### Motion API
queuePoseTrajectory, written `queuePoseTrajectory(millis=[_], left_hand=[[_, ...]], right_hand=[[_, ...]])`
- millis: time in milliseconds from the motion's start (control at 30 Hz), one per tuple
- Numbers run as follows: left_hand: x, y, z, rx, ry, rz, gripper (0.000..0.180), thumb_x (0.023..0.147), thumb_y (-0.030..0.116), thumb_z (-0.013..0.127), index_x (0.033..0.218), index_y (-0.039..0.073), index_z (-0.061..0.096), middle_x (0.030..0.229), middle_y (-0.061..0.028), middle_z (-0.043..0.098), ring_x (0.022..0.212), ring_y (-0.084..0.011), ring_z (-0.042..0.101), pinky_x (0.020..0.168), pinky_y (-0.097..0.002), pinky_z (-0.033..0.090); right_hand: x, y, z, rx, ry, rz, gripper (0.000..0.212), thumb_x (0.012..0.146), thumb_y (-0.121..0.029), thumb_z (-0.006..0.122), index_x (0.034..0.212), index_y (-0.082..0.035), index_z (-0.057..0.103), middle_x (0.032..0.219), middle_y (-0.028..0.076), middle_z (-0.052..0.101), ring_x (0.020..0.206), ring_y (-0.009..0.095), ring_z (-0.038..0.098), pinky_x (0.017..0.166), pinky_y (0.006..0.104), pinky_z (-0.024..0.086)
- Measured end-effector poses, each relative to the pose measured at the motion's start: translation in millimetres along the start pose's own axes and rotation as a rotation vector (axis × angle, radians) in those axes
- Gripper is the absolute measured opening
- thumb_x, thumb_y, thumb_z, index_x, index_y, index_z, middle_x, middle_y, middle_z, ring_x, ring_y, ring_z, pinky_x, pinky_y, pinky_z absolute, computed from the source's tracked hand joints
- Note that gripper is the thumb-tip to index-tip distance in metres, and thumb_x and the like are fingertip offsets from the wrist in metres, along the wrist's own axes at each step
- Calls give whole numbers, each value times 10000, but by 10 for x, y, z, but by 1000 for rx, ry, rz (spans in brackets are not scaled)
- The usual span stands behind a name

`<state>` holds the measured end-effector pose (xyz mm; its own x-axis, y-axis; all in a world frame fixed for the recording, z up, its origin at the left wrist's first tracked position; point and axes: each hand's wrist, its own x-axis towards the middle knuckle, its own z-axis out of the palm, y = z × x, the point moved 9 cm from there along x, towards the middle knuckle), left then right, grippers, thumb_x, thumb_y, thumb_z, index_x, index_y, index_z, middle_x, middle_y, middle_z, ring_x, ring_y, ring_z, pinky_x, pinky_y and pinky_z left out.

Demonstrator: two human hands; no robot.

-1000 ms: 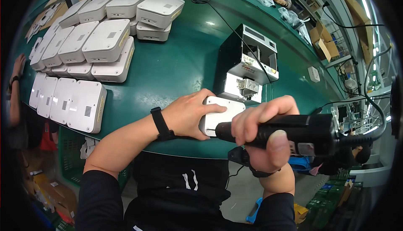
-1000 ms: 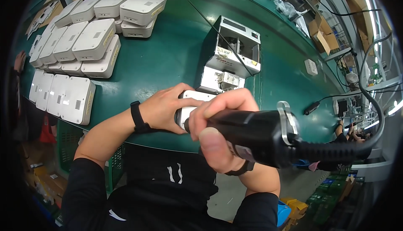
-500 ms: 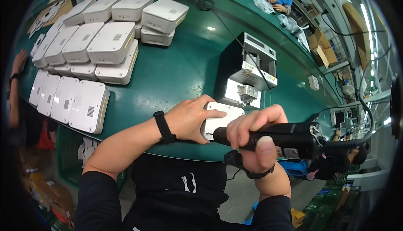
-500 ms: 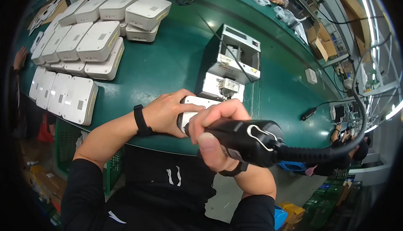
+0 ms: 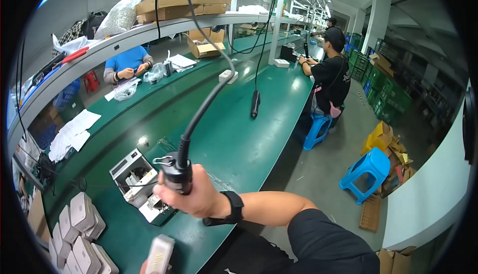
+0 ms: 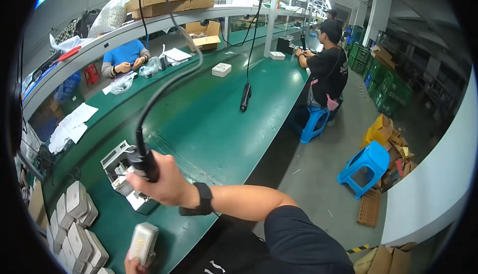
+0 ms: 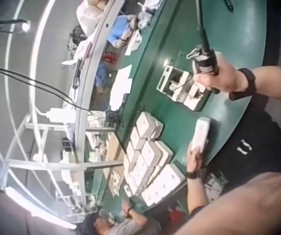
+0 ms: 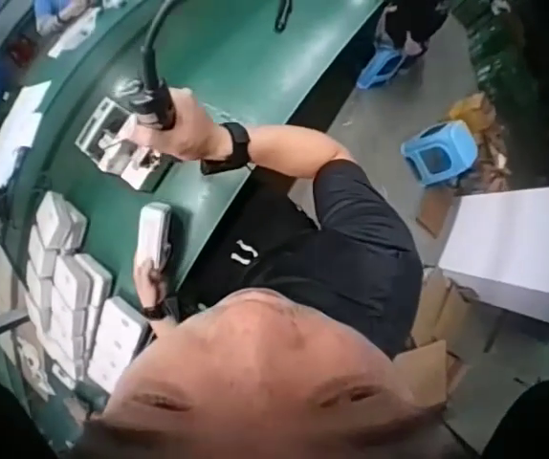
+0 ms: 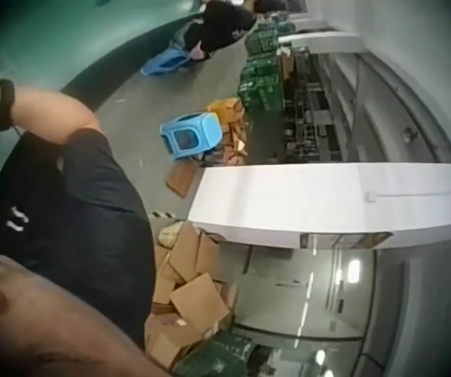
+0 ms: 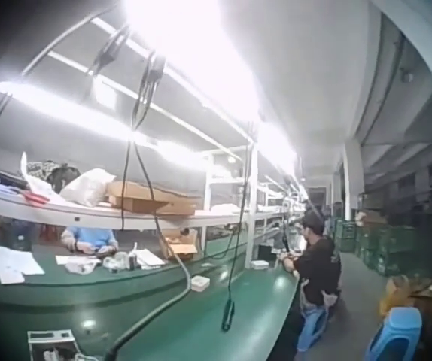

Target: The person picks up a white device, places it on the table, and drives screws into its base using a power screwdriver. After finishing, the person sets the device aside and repeats the process with another white device.

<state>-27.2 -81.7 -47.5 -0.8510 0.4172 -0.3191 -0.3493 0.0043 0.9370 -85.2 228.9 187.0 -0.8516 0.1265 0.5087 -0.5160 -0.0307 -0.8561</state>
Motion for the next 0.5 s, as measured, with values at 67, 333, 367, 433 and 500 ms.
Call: queuePoseTrajectory(millis=[67, 333, 367, 433, 500], left_hand=[[-109, 119, -5, -337, 108, 25, 630, 952, 388, 590, 1454, 58, 403, 1417, -182, 498, 1279, -341, 497, 1054, -510, 431], [540, -105, -498, -968, -47, -95, 576, 973, 381, 563, 1404, 14, 456, 1372, -190, 537, 1249, -346, 522, 1063, -436, 432], [677, -50, -588, -889, 85, -53, 568, 969, 369, 576, 1400, 16, 465, 1379, -190, 530, 1270, -346, 502, 1076, -430, 417], [956, 56, -766, -721, 335, 30, 552, 961, 346, 602, 1391, 21, 483, 1392, -191, 516, 1310, -345, 460, 1101, -417, 388], [1421, 31, -1073, -849, 246, 116, 604, 910, 298, 675, 1395, 1, 471, 1373, -184, 531, 1304, -317, 481, 1089, -396, 389]], right_hand=[[6, 198, -211, -91, 43, 14, 142, 834, -87, 716, 840, -38, 583, 649, -42, 512, 589, 32, 471, 540, 224, 387], [-292, 700, -687, -192, 247, -3, 147, 841, -102, 707, 807, -31, 583, 632, -22, 514, 586, 55, 479, 539, 259, 398], [-330, 727, -712, -177, 262, 20, 150, 841, -105, 708, 802, -30, 584, 636, -21, 516, 587, 60, 479, 544, 262, 403], [-406, 780, -803, -154, 297, 63, 158, 841, -109, 710, 791, -29, 584, 645, -18, 520, 591, 70, 481, 554, 269, 412], [-471, 745, -799, -192, 300, -7, 169, 836, -126, 718, 837, -27, 582, 641, 0, 522, 586, 78, 481, 560, 274, 423]])
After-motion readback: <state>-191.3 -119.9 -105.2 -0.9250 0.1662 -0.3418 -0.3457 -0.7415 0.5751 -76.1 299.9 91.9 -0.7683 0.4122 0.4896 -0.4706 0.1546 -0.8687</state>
